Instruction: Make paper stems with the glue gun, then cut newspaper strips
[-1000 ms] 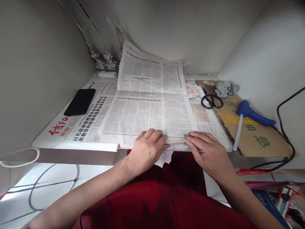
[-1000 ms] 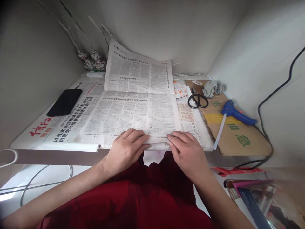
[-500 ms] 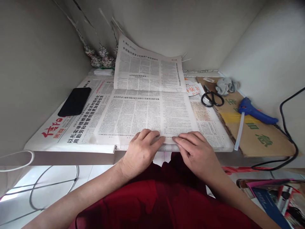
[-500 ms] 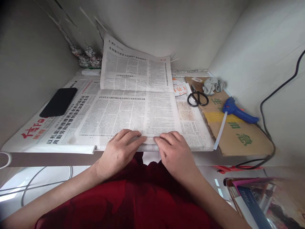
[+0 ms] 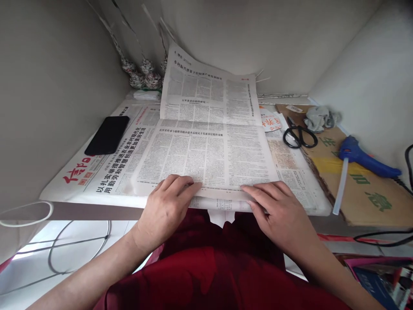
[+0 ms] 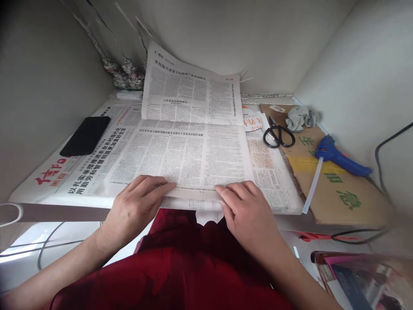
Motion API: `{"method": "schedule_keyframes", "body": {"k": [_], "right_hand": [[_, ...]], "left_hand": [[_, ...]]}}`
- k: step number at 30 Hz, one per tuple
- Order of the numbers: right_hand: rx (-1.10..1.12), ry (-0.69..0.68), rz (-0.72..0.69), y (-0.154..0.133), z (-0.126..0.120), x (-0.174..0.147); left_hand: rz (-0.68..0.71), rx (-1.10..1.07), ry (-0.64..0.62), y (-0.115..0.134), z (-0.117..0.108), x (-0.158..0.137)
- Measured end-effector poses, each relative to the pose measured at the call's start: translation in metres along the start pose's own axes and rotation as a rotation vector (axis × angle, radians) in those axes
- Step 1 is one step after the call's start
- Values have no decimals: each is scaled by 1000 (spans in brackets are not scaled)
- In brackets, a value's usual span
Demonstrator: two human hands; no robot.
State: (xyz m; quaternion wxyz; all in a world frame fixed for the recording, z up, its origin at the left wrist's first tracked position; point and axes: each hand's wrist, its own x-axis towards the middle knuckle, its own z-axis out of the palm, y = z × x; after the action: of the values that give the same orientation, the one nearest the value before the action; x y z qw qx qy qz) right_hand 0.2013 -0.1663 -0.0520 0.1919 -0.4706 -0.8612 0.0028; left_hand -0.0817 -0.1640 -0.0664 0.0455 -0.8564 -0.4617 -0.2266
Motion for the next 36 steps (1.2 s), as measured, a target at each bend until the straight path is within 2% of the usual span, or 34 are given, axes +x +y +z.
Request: {"method": "schedule_keyframes", "body": {"k": [5,10,27,31,36], "right_hand": [[-23,-21,-29,4,1,-2],[-42,21,-70,6,4,-1],[10,10,-78,9,0,4],[45,1,-26,10,-4,6],[53,-52,147,15,-9,13]], "left_hand": [[-21,19,-9,-11,-6,-17],[-50,-16,11,-16,-7,-26],[-53,-46,4,-29,-18,-17],[-106,-64,22,-38,-25,-18],[-184,-132,-62,-55,-36,-10]]}}
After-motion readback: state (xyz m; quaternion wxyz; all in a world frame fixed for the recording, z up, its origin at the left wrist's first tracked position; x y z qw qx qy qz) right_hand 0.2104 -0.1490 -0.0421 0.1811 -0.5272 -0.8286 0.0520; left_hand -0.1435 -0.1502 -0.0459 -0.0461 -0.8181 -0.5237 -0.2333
